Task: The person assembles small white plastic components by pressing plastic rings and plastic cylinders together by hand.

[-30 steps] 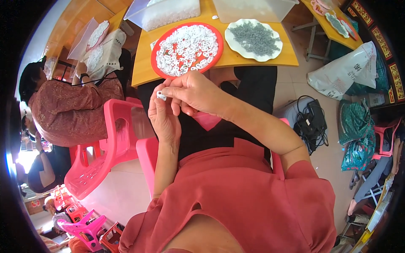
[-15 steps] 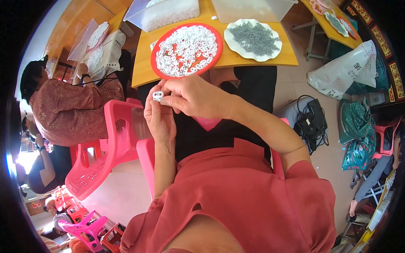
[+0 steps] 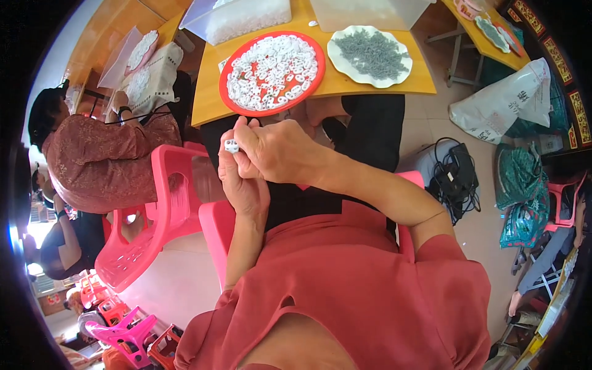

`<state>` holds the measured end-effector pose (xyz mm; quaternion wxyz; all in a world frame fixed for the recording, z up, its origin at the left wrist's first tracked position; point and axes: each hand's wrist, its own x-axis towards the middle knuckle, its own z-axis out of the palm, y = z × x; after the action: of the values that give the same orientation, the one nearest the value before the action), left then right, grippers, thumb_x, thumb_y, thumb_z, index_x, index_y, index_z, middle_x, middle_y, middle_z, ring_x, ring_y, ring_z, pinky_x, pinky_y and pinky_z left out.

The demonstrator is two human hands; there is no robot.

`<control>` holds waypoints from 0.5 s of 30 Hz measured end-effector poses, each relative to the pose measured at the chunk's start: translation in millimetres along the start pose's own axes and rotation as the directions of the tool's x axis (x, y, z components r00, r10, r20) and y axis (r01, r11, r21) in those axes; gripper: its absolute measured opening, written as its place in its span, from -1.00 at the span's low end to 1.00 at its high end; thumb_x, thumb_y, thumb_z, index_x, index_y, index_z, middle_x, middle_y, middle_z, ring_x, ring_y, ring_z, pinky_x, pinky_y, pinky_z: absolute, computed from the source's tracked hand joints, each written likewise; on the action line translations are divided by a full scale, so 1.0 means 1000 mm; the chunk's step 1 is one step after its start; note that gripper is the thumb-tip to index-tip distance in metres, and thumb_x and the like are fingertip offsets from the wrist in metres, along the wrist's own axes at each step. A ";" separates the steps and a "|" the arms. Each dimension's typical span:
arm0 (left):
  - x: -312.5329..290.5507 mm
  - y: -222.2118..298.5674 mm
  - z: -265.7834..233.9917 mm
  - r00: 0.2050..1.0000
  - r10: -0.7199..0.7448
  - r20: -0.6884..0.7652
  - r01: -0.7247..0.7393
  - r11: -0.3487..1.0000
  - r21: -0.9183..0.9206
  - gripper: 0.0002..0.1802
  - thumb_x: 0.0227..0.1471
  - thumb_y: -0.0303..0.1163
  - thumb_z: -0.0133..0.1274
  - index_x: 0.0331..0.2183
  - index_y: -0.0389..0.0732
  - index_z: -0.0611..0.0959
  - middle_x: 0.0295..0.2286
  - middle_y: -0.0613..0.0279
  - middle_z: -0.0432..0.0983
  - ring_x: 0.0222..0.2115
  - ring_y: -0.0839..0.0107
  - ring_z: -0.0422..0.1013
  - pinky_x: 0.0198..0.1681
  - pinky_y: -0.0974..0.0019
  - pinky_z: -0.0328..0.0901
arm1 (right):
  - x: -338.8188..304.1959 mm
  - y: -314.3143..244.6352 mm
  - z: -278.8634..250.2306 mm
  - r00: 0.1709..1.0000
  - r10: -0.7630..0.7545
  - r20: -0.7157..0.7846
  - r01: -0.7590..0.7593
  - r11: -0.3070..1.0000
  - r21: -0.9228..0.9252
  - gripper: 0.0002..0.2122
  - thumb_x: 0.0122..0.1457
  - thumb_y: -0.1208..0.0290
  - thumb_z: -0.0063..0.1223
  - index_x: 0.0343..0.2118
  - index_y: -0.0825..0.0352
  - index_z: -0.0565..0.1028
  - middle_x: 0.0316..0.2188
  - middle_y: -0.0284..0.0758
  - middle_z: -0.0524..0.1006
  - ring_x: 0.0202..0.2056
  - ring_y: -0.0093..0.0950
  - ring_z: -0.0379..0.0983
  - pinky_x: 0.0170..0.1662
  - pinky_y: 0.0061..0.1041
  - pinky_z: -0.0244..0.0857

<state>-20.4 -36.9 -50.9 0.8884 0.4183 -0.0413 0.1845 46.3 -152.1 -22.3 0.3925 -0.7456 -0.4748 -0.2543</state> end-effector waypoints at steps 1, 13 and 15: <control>-0.001 0.001 0.005 1.000 0.017 -0.017 -0.017 1.000 0.000 -0.47 0.43 -0.16 -0.09 0.17 -0.42 0.48 0.20 -0.07 0.41 0.19 0.16 0.39 0.29 0.13 0.27 | -0.001 0.000 0.001 1.000 -0.002 0.026 0.002 1.000 0.003 -0.58 0.18 0.30 0.16 -0.07 0.60 0.44 -0.61 -0.16 0.54 -0.59 -0.33 0.58 -0.58 -0.39 0.38; -0.010 0.001 0.025 0.990 -0.017 -0.143 0.010 0.999 -0.049 -0.56 0.48 -0.20 -0.19 0.10 -0.37 0.49 0.09 -0.02 0.50 0.06 0.35 0.46 0.16 0.32 0.34 | -0.005 0.001 0.007 0.996 0.064 0.056 -0.065 0.998 0.005 -0.68 0.18 0.28 0.17 -0.21 0.49 0.44 -0.64 -0.21 0.51 -0.60 -0.33 0.55 -0.58 -0.36 0.36; -0.011 0.002 0.024 0.990 -0.012 -0.139 0.007 0.999 -0.043 -0.56 0.48 -0.20 -0.21 0.09 -0.37 0.49 0.08 -0.01 0.50 0.05 0.38 0.47 0.14 0.34 0.35 | -0.005 -0.002 0.008 0.998 0.051 0.030 -0.051 0.999 0.018 -0.69 0.18 0.29 0.17 -0.22 0.46 0.43 -0.64 -0.22 0.50 -0.59 -0.32 0.55 -0.57 -0.36 0.36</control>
<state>-30.0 -57.3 -36.2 0.8987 0.3856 0.0190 0.2082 42.7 -147.4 -30.5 0.3988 -0.7574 -0.4637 -0.2286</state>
